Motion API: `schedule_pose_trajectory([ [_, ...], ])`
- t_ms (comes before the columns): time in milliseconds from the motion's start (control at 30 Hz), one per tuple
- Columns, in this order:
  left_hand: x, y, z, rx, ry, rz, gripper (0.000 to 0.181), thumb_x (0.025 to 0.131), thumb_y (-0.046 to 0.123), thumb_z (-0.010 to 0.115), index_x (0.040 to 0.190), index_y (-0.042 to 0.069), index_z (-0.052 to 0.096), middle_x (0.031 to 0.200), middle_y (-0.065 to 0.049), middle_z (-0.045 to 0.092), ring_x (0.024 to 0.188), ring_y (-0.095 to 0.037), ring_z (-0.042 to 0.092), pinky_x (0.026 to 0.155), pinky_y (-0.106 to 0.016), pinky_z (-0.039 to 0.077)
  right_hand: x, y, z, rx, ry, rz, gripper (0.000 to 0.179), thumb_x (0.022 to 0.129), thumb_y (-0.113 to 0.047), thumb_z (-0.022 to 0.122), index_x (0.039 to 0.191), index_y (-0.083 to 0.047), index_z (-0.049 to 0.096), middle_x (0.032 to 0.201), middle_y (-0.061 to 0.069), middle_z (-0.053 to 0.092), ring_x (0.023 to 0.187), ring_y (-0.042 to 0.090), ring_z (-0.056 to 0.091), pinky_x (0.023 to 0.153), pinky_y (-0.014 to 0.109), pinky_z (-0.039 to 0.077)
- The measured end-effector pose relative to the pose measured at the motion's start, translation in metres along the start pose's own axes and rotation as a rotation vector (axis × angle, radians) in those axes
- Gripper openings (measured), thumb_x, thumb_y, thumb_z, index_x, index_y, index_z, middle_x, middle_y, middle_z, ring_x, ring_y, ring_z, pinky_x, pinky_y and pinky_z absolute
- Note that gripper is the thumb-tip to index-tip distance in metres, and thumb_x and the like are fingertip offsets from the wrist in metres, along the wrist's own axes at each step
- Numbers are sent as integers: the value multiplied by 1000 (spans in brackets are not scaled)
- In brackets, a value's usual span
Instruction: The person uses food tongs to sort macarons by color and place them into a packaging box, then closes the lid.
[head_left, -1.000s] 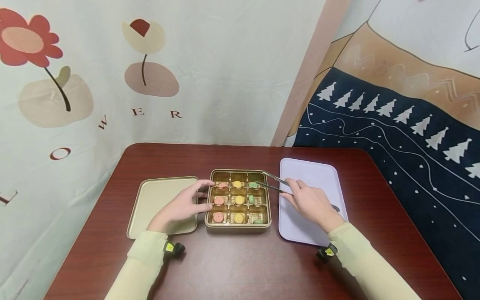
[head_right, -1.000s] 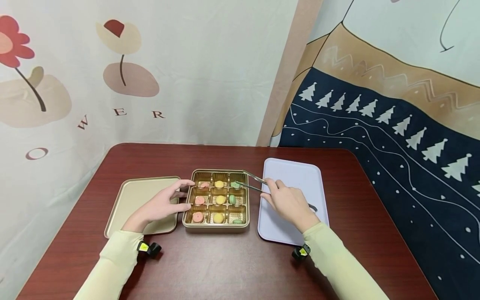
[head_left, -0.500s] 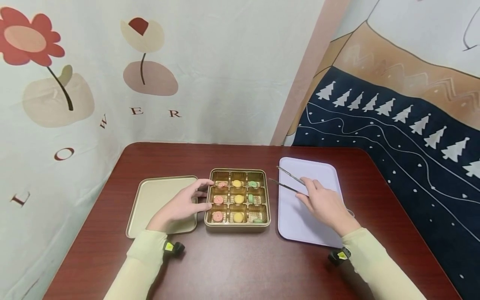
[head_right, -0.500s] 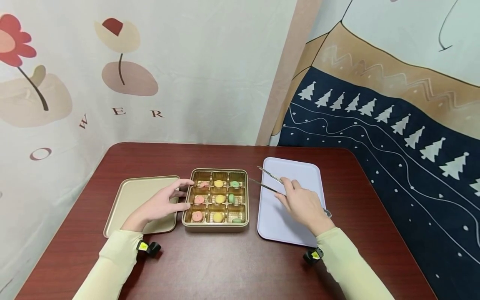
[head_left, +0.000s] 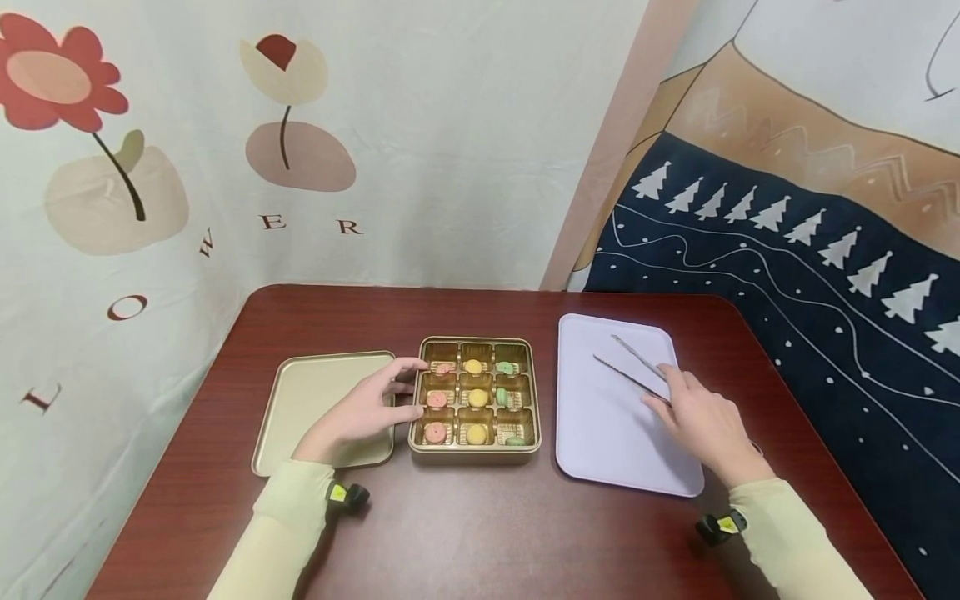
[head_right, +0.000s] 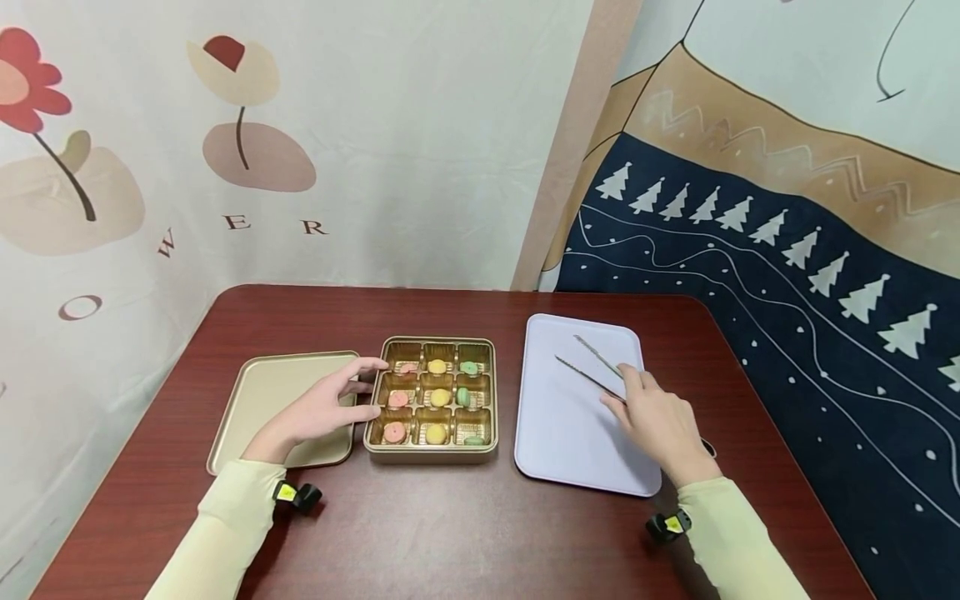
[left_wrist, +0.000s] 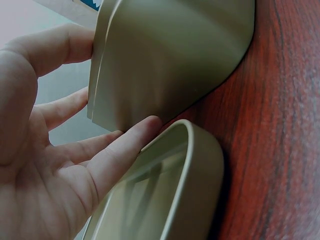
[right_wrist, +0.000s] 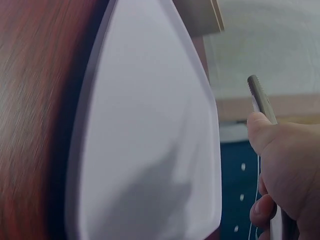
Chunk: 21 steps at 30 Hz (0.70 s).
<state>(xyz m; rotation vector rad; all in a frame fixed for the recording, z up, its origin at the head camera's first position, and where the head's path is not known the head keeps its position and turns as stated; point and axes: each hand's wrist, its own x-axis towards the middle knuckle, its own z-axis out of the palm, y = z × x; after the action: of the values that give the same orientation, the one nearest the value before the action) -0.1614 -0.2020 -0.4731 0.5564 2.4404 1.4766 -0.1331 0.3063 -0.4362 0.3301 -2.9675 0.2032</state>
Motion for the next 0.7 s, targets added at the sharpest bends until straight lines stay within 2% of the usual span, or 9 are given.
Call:
schedule_pose_trajectory([
  [100,0,0,0,-2,-1,-4,66,92,16,80,149,14,47,148,-17,56,131,-45,58,110,-61,49,-6,11,-2,14,-25,61,64,101,-36,70,144,5,47,130,34,61,78,38,67,64,59,59],
  [300,1,-2,0,-3,-4,8,64,94,16,79,149,10,47,149,-19,55,131,-47,58,109,-61,50,-17,30,-3,24,-60,159,65,103,-39,66,141,9,45,127,37,60,75,37,64,66,61,60],
  [400,0,-1,0,-4,-5,19,63,94,15,78,149,8,47,148,-20,54,130,-48,58,107,-60,52,-21,38,-2,13,-72,192,64,104,-40,64,138,11,45,118,38,62,71,35,62,63,61,60],
  [600,1,0,0,-4,-6,6,64,94,14,78,149,9,47,149,-19,55,130,-46,58,107,-58,53,-32,55,-1,5,-77,258,59,104,-39,62,126,13,45,92,29,60,60,29,55,50,53,55],
  [700,1,-1,0,-8,-9,2,65,93,14,79,149,10,47,149,-18,55,131,-46,58,108,-58,52,-38,64,-2,4,-70,301,56,105,-38,59,120,13,44,87,28,57,58,29,53,46,50,52],
])
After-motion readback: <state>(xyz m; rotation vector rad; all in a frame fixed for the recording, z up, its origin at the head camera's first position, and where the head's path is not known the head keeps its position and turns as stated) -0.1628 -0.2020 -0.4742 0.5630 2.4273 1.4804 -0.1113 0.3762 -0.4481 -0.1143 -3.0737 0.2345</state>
